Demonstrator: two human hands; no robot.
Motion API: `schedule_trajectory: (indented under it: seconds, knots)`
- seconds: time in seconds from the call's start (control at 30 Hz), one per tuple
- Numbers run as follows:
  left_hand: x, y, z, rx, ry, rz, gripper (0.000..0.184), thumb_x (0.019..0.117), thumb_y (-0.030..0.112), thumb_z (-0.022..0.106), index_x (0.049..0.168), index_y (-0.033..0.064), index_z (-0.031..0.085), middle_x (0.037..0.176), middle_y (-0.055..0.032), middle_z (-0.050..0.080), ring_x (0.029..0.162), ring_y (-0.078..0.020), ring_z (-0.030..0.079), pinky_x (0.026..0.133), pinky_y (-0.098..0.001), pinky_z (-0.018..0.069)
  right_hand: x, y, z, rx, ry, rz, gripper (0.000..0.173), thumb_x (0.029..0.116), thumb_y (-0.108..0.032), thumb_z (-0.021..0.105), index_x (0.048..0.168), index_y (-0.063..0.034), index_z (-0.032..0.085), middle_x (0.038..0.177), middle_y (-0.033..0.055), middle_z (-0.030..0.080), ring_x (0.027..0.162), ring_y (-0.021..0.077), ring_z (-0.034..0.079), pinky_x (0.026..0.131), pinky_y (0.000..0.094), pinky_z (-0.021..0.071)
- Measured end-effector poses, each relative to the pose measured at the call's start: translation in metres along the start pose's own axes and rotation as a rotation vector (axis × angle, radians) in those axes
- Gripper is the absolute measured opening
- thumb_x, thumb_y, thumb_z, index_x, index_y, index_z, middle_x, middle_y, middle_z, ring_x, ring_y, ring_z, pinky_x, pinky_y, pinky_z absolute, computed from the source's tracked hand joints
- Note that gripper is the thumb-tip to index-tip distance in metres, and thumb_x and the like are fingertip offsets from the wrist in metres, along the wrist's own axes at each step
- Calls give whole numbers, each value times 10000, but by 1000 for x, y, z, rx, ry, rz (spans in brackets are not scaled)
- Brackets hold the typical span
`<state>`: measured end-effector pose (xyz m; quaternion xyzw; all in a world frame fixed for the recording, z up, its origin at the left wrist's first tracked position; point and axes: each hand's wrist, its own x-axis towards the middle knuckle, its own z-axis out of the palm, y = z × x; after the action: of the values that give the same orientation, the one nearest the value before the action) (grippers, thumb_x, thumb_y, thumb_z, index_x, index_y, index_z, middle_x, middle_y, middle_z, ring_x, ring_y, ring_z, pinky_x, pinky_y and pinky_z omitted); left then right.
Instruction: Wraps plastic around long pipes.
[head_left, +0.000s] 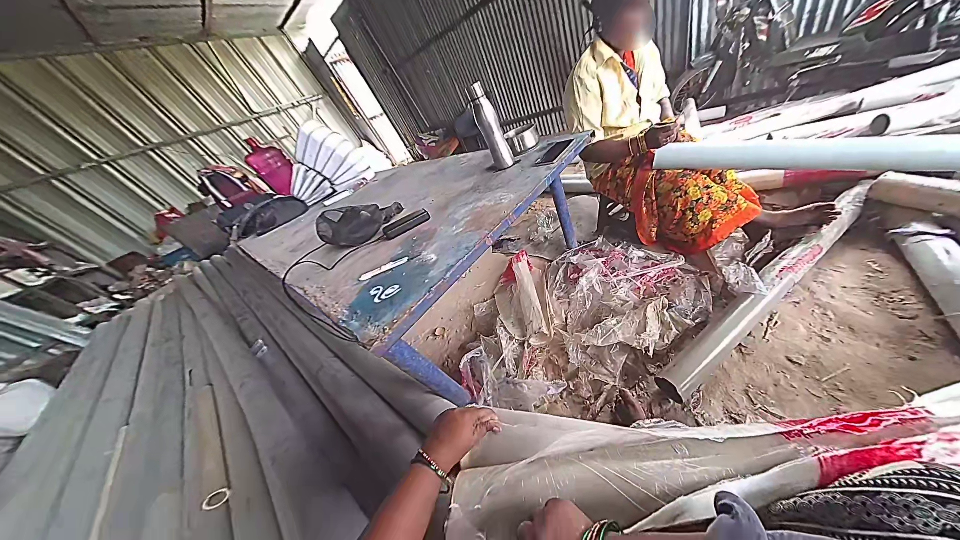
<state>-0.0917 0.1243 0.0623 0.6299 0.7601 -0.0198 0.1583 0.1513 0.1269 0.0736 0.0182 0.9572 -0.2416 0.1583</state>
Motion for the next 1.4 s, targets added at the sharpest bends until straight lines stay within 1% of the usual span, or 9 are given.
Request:
schedule_trajectory:
  seconds: [0.27, 0.47, 0.53, 0.63, 0.7, 0.8, 0.93, 1.17, 1.4]
  knots:
    - [-4, -17, -1, -384, 18, -13, 228, 919, 180, 756, 1009, -29, 770, 967, -167, 753, 939, -272, 704, 939, -485, 513, 3, 9, -4, 93, 10, 42, 320, 1096, -142, 401, 1241, 66, 597, 1191, 300, 664, 1162, 483, 634, 901, 623, 495]
    - [-11, -24, -2, -529, -37, 25, 323, 843, 198, 807, 1050, -43, 742, 959, -107, 729, 854, -130, 648, 847, -338, 522, 5, 12, 0, 122, 43, 49, 356, 1106, -190, 402, 1228, 76, 603, 1185, 301, 667, 1150, 485, 639, 892, 628, 494]
    - [-20, -30, -2, -643, -32, 100, 482, 847, 355, 774, 1091, -58, 722, 998, -81, 713, 869, -95, 633, 839, -294, 519, 5, 12, -1, 121, 35, 51, 350, 1107, -185, 399, 1230, 74, 600, 1195, 298, 665, 1160, 482, 635, 899, 626, 494]
    - [-42, -33, -4, -835, 91, 186, 853, 796, 772, 634, 1152, -1, 686, 902, 83, 741, 830, -7, 688, 838, -223, 553, 4, 12, 0, 131, 32, 55, 351, 1106, -186, 403, 1246, 70, 598, 1208, 299, 662, 1170, 491, 629, 902, 634, 491]
    - [-61, -23, -7, -808, 145, 186, 834, 808, 722, 663, 1190, -19, 672, 880, 68, 750, 785, -32, 705, 790, -237, 578, 4, 12, -2, 137, 19, 61, 356, 1106, -190, 403, 1265, 65, 594, 1219, 298, 659, 1174, 494, 626, 905, 642, 489]
    - [-91, 4, -4, -464, 212, 142, 562, 844, 426, 736, 1189, -17, 715, 1021, -68, 760, 824, -135, 695, 736, -309, 559, 4, 14, -1, 148, 17, 56, 357, 1107, -186, 403, 1285, 63, 587, 1230, 303, 653, 1177, 497, 622, 906, 646, 487]
    - [-116, 40, 6, -181, 316, 100, 395, 827, 220, 822, 1155, 9, 760, 1128, -200, 740, 1063, -406, 698, 923, -584, 542, 5, 14, -2, 157, 1, 48, 352, 1108, -191, 405, 1279, 53, 591, 1232, 300, 652, 1170, 491, 627, 902, 651, 488]
    - [-105, 50, 33, 60, 466, 94, 372, 767, 291, 853, 1072, 83, 805, 1047, -188, 747, 1063, -472, 668, 880, -646, 515, 4, 13, -1, 134, 6, 61, 345, 1107, -186, 405, 1289, 44, 587, 1236, 287, 654, 1180, 485, 624, 896, 648, 492]
    - [-93, 43, 38, -42, 414, 95, 267, 847, 292, 785, 1037, 109, 818, 1033, -187, 735, 1046, -452, 666, 880, -666, 480, 5, 14, 0, 165, 16, 72, 373, 1107, -223, 423, 1308, 44, 588, 1266, 295, 640, 1202, 490, 609, 921, 656, 478]
